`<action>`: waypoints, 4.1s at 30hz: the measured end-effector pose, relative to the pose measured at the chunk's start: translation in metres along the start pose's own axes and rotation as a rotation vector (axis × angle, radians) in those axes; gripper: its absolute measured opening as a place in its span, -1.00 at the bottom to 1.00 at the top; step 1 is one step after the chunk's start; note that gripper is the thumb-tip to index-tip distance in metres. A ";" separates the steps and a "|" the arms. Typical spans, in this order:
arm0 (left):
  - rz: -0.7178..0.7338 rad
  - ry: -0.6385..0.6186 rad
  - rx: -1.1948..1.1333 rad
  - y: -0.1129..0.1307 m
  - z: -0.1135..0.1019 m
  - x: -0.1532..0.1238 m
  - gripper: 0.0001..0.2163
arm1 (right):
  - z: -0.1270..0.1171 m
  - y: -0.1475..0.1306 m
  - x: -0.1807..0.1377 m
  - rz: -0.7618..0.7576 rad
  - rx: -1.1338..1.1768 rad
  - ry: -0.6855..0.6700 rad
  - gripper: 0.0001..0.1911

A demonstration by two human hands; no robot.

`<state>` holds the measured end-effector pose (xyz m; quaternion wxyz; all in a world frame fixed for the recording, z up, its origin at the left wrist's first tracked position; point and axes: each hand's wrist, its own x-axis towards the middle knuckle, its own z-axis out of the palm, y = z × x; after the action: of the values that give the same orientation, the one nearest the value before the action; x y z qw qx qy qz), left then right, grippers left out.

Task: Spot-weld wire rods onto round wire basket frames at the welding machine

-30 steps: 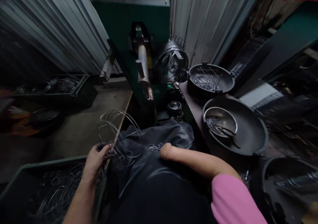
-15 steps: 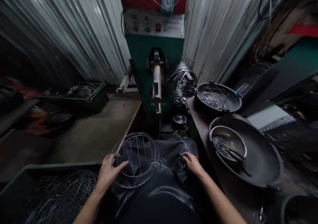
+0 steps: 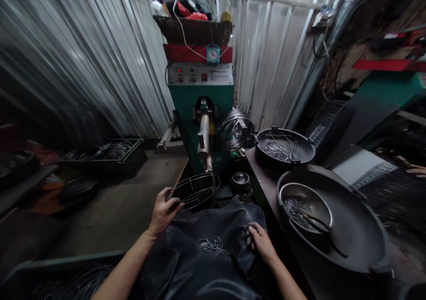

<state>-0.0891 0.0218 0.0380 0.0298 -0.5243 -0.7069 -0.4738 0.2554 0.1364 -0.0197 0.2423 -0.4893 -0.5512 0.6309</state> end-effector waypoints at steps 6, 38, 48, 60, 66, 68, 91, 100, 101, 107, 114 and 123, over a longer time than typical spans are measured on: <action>-0.144 0.191 -0.129 -0.021 0.020 0.008 -0.65 | 0.002 0.001 0.001 -0.005 0.055 0.018 -0.55; -0.865 0.253 -0.937 -0.003 0.041 0.017 -0.54 | -0.003 -0.013 0.016 -0.113 0.144 0.236 -0.54; -1.118 0.235 -0.866 -0.003 0.020 0.072 -0.60 | 0.004 -0.043 0.042 -0.077 -0.242 -0.040 -0.72; -1.085 0.178 -0.863 -0.016 0.012 0.092 -0.63 | 0.111 -0.147 0.073 -0.429 0.021 -0.237 -0.76; -1.024 0.171 -0.822 -0.015 0.004 0.099 -0.66 | 0.112 -0.164 0.070 -0.513 0.126 -0.121 -0.78; -1.034 0.172 -0.806 -0.014 0.004 0.102 -0.67 | 0.110 -0.171 0.069 -0.558 0.228 -0.088 -0.77; -0.992 0.138 -0.784 -0.019 0.008 0.107 -0.67 | 0.120 -0.151 0.088 -0.382 -0.220 -0.270 -0.88; -1.052 0.151 -0.745 -0.022 0.013 0.110 -0.64 | 0.122 -0.149 0.089 -0.386 -0.085 -0.270 -0.85; -1.052 0.147 -0.744 -0.022 0.013 0.111 -0.64 | 0.122 -0.149 0.090 -0.380 -0.074 -0.270 -0.84; -1.045 0.154 -0.769 -0.023 0.015 0.116 -0.64 | 0.124 -0.149 0.098 -0.387 -0.053 -0.241 -0.84; -1.078 0.180 -0.775 -0.031 0.021 0.124 -0.61 | 0.126 -0.154 0.110 -0.399 -0.033 -0.221 -0.85; -1.170 0.203 -0.736 -0.038 0.033 0.119 -0.64 | 0.126 -0.154 0.112 -0.407 -0.066 -0.187 -0.83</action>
<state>-0.1568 0.1297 0.0603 -0.3439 0.0135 -0.6603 -0.6675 0.0626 0.2155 0.0736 0.2964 -0.3153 -0.6787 0.5934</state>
